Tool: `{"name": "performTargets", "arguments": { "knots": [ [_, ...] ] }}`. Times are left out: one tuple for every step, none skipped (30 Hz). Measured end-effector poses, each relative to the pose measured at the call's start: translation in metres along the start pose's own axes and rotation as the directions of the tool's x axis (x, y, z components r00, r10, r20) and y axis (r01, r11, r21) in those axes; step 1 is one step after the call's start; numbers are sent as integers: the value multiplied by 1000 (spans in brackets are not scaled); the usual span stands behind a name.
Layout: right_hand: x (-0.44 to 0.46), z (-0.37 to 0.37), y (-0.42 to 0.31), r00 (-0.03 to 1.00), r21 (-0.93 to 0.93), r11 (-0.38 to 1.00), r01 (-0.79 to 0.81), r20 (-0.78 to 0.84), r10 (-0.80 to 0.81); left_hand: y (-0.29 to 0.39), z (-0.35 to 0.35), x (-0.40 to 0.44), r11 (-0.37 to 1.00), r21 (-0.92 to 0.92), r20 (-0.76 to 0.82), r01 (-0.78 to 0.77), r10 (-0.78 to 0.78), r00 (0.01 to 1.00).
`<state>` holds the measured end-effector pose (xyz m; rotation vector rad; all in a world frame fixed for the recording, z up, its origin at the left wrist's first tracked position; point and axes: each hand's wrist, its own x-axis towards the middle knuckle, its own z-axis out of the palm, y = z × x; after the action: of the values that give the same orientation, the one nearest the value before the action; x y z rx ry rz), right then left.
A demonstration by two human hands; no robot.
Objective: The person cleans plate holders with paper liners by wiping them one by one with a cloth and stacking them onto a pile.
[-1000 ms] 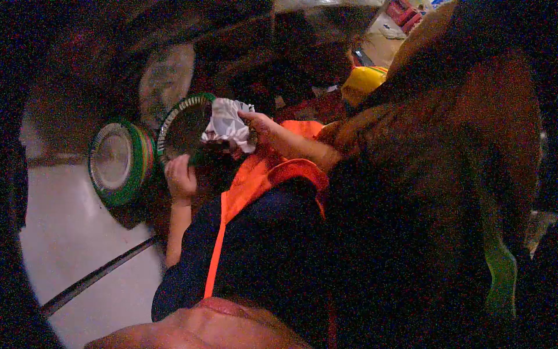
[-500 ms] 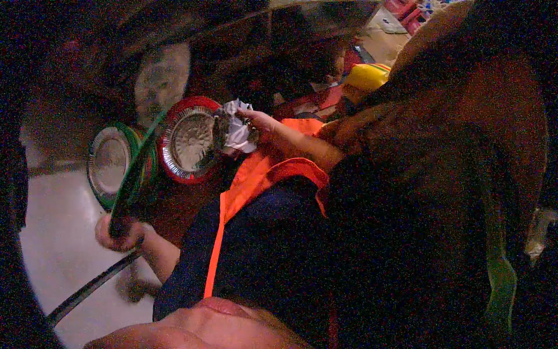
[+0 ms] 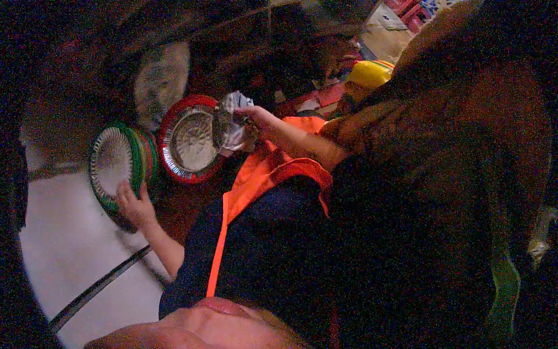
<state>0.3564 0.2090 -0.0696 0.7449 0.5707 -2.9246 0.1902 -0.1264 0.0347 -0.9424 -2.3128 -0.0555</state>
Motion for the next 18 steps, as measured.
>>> {"name": "performTargets", "arguments": {
  "knots": [
    [-1,7,-6,1000,-2,1000,0,-2,0,14,2,3,968,-251,-21,30,-36,999],
    [-13,37,-21,995,-39,997,71,-63,-73,34,6,2,906,-421,96,43,-3,995],
    [-17,55,-28,982,-80,987,139,-120,-148,49,18,-2,815,-574,204,77,52,978],
    [-4,56,-33,982,-81,987,139,-119,-148,57,44,-10,804,-583,273,113,63,960],
    [18,52,-42,903,-393,828,400,16,-428,65,79,-25,792,-591,341,151,77,937],
    [24,63,-47,702,-730,280,624,366,-611,68,121,-48,790,-593,341,152,76,937],
    [29,75,-52,363,-730,-398,556,644,-674,70,163,-71,649,-693,347,315,-83,934],
    [9,106,-51,557,-734,-551,397,670,-490,75,174,-73,560,-732,364,387,-159,918],
    [-5,127,-43,739,-664,-702,255,603,-301,81,184,-75,460,-768,379,445,-234,895],
    [30,91,-12,795,-587,-788,185,561,-231,94,179,-73,232,-805,432,545,-400,808],
    [40,65,18,767,-476,-856,200,620,-165,97,177,-76,311,-781,385,541,-443,810],
    [49,41,47,732,-357,-911,207,674,-98,99,175,-80,386,-747,336,541,-484,808],
    [37,41,68,717,-285,-922,262,697,-11,108,167,-73,216,-793,396,570,-528,751],
    [24,41,89,697,-211,-925,316,713,76,117,156,-71,-133,-806,561,577,-484,672],
    [26,44,93,782,-227,-901,370,600,170,118,156,-74,-300,-770,636,563,-432,640],
    [22,65,82,907,-201,-913,355,309,285,117,161,-81,-458,-705,705,541,-376,601],
    [22,67,63,885,-157,-915,372,357,298,116,177,-91,-386,-774,628,501,-375,682],
    [36,59,47,815,-122,-931,345,531,232,120,168,-86,-360,-794,603,490,-372,706]
  ]
}}
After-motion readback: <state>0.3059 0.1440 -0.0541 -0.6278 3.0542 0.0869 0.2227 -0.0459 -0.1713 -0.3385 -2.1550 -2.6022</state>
